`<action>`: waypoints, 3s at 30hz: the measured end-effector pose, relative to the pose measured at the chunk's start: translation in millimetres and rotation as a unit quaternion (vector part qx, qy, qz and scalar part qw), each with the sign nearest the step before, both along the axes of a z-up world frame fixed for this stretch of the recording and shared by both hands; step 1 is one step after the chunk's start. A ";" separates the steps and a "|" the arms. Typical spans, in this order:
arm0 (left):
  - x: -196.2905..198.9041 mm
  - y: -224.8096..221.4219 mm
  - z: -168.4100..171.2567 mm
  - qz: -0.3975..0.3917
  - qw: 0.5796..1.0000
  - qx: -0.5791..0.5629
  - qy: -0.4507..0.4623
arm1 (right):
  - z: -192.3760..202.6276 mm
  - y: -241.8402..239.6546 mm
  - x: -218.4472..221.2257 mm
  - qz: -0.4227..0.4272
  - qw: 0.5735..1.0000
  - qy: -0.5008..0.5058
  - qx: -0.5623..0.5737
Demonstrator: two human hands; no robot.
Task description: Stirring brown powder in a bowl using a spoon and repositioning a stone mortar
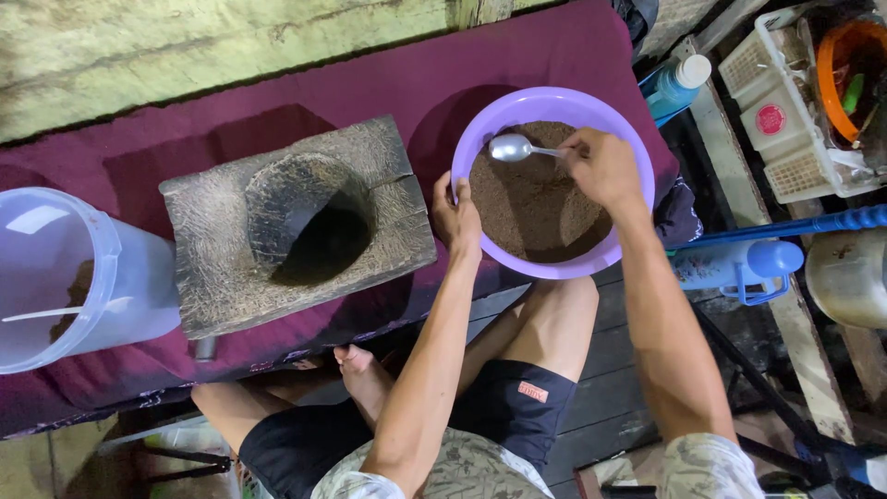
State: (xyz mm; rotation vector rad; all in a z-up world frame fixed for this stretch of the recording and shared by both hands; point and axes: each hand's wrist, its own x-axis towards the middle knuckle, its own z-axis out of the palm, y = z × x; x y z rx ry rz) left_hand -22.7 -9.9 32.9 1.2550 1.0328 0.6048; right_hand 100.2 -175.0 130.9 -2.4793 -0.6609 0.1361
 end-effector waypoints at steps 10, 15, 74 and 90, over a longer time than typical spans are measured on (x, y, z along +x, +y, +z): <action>6.9 20.8 3.1 -0.082 0.980 0.183 -0.011 | 49.5 -78.9 -0.6 0.019 0.979 0.180 -0.094; 10.1 23.0 9.3 -0.093 0.980 0.177 -0.012 | 28.8 -82.6 9.7 0.045 0.966 0.187 -0.172; 6.5 17.6 -25.0 -0.082 0.991 -0.038 -0.103 | -7.3 -51.9 -9.8 0.027 0.977 0.166 -0.133; 9.9 23.6 -45.0 -0.100 0.990 0.015 -0.103 | -21.7 25.5 23.8 0.027 0.979 0.200 -0.032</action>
